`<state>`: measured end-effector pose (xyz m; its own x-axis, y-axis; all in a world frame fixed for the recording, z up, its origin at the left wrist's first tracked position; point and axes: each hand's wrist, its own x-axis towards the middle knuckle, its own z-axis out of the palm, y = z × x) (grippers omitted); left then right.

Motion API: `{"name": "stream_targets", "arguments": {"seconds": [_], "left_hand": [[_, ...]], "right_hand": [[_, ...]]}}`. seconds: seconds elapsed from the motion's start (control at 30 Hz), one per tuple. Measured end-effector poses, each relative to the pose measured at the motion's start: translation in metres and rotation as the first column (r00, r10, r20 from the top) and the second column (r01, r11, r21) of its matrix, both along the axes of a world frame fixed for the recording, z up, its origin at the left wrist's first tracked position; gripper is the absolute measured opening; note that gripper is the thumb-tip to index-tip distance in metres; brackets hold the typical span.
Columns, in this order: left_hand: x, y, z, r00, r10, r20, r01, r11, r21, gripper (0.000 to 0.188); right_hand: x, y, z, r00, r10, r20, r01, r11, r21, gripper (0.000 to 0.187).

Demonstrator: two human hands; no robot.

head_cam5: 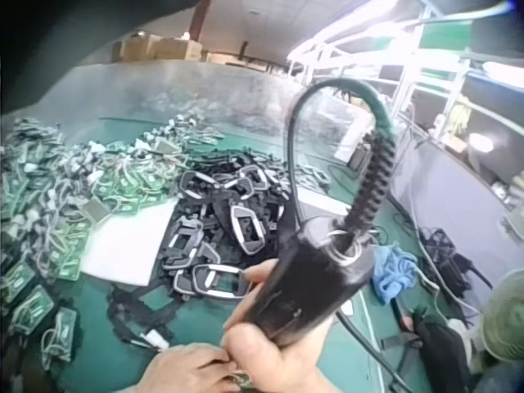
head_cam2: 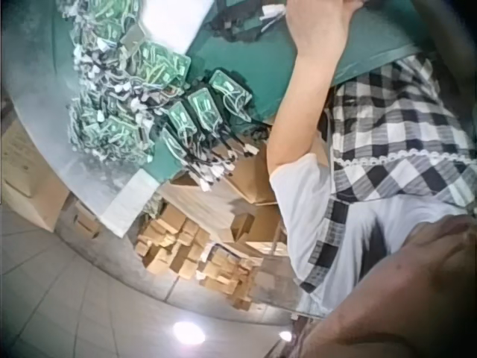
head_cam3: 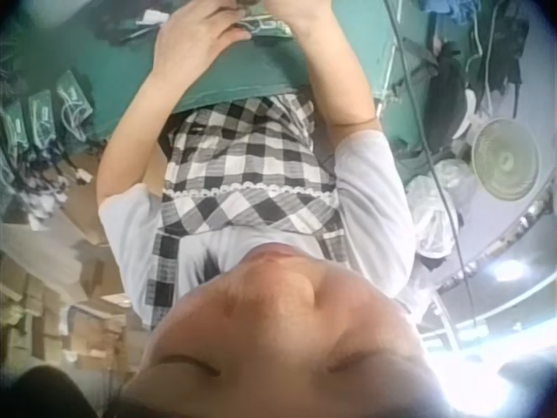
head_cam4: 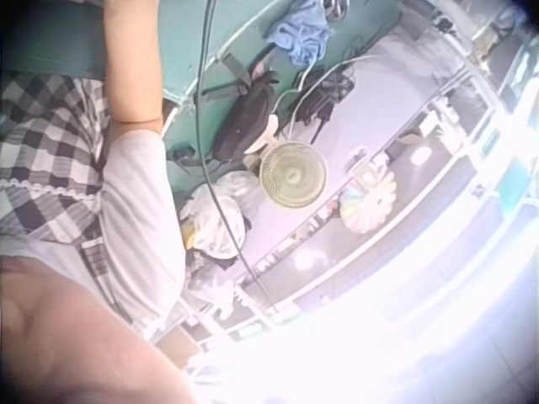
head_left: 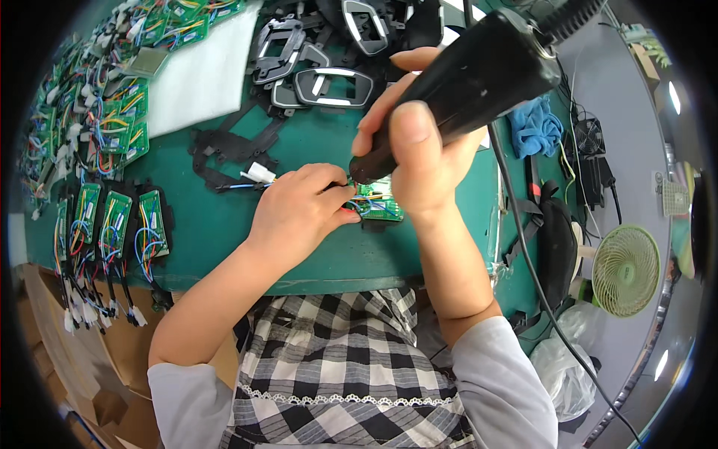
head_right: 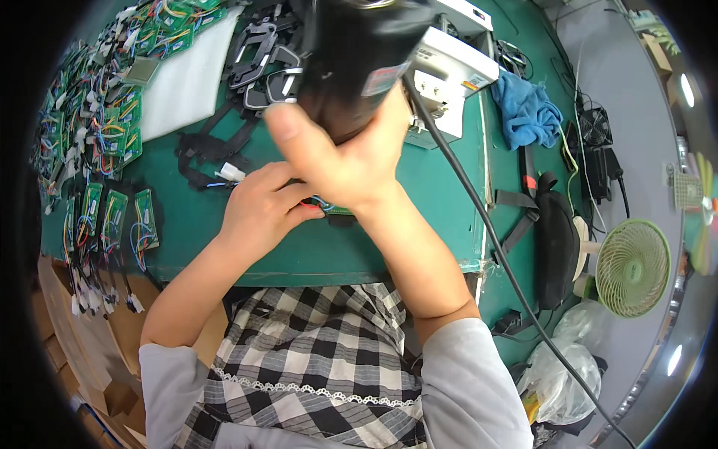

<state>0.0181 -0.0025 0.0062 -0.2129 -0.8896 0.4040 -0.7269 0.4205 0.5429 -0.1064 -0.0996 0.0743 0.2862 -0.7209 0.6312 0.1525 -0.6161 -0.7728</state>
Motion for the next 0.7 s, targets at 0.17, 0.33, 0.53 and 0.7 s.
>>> {"name": "stream_targets", "arguments": {"seconds": [0.17,0.33,0.53,0.7], "left_hand": [[0.000,0.003,0.009,0.997,-0.008,0.073,0.007,1.000,0.003,0.042],[-0.004,-0.005,0.008,0.988,-0.020,0.154,0.020,1.000,0.000,0.031],[0.002,-0.007,0.004,0.999,-0.015,-0.036,0.018,0.996,0.092,0.017],[0.002,-0.006,0.004,0.997,0.013,-0.081,-0.003,0.993,0.120,0.012]], "right_hand": [[-0.054,-0.023,0.052,0.936,-0.332,0.120,0.340,0.939,-0.050,0.064],[-0.067,-0.038,0.065,0.886,-0.435,0.161,0.457,0.879,-0.135,0.062],[-0.063,-0.041,0.056,0.899,-0.402,0.174,0.425,0.897,-0.122,0.062],[-0.058,-0.036,0.053,0.886,-0.439,0.149,0.459,0.877,-0.141,0.061]]}}
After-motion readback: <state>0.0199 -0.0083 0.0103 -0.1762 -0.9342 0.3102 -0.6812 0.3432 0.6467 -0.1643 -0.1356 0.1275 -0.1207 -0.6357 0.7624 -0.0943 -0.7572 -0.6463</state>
